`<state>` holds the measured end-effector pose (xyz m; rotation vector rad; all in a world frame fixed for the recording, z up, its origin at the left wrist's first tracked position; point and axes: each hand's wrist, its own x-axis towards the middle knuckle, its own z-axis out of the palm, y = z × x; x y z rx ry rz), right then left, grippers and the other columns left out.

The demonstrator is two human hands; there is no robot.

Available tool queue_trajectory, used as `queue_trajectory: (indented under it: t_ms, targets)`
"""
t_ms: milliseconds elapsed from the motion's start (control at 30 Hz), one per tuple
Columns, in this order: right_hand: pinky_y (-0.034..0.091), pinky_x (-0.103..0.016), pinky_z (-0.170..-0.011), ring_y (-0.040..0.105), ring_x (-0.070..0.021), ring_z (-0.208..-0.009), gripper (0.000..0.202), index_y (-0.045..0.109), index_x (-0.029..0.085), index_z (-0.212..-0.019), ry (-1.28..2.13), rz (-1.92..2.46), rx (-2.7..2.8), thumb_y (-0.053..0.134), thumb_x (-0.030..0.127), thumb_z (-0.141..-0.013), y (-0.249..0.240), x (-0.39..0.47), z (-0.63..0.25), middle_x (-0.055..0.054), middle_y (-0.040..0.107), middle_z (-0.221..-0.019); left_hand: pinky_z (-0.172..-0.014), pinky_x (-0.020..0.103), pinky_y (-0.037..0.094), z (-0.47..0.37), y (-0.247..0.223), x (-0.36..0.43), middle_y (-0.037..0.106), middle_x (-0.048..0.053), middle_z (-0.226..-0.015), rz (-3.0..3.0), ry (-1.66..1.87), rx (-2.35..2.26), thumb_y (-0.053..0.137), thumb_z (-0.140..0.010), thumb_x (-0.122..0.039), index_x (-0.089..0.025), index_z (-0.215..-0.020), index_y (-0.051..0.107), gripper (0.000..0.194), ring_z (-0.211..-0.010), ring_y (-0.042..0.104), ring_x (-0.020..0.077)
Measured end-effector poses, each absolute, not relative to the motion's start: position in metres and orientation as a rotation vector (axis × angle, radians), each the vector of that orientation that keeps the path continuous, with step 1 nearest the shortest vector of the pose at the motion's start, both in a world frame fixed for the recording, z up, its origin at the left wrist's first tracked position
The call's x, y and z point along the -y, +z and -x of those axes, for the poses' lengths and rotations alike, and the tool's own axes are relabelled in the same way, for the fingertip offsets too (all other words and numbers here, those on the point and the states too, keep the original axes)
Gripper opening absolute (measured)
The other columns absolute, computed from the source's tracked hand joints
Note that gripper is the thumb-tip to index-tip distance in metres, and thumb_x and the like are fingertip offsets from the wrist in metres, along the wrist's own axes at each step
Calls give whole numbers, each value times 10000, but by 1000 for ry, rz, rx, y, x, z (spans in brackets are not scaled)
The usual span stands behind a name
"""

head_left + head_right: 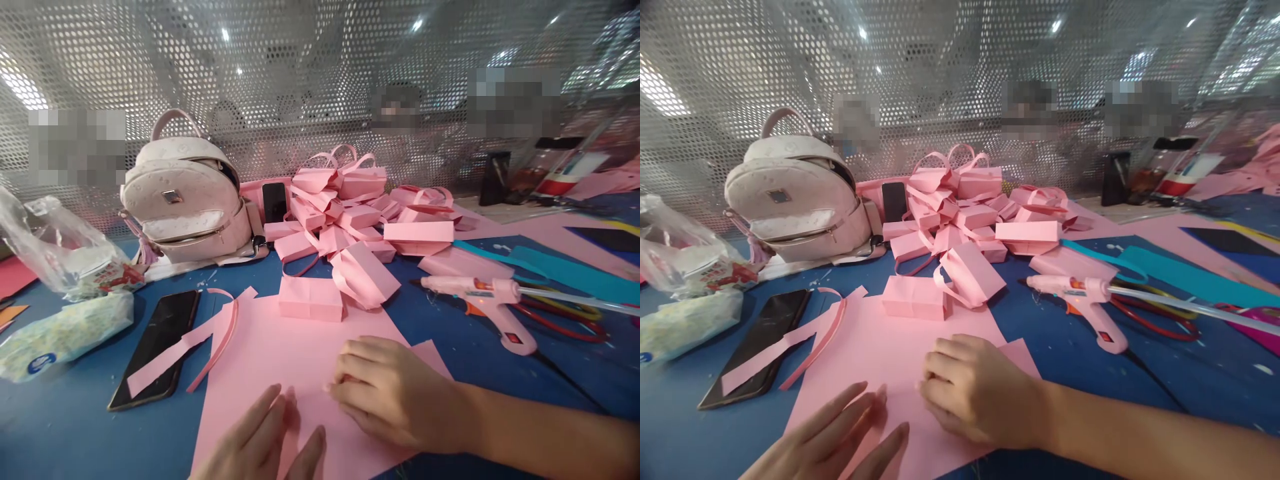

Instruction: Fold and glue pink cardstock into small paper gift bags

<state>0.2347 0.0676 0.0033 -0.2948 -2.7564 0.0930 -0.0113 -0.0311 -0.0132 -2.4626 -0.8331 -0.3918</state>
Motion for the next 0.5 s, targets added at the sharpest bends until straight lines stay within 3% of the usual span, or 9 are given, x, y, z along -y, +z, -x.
queue_trajectory:
  t_ms: [133, 267, 433, 500]
  targets:
    - [350, -302, -661, 498, -160, -735, 250, 659, 179, -879, 33, 343, 2762, 448, 196, -1012, 3, -71, -237, -30, 648, -839, -1007, 358, 528, 10, -16, 26, 788, 30, -860, 2478, -466, 810, 546, -942, -134, -163, -1178, 658, 262, -910, 733, 200]
    - [339, -314, -633, 494, -176, -704, 296, 659, 180, -867, -38, 326, 2771, 404, 191, -1017, 4, -76, -241, -34, 648, -796, -957, 407, 581, 1, -16, 22, 772, 50, -728, 2380, -705, 839, 525, -951, -143, -106, -978, 711, 192, -730, 741, 195]
    - [351, -307, -632, 526, -167, -715, 297, 663, 166, -830, -206, 230, 2664, 429, 83, -993, 2, -70, -236, -23, 666, -763, -1044, 307, 538, -12, -19, 24, 787, 27, -1110, 2364, -671, 768, 429, -1016, -149, -155, -1105, 731, 315, -989, 750, 157]
    - [372, -302, -663, 554, -167, -766, 272, 669, 157, -835, -242, 188, 2642, 458, 60, -978, 1, -67, -234, -30, 683, -793, -1094, 306, 491, -14, -24, 26, 788, 31, -1111, 2339, -693, 788, 413, -1010, -92, -144, -1094, 737, 339, -1037, 740, 151]
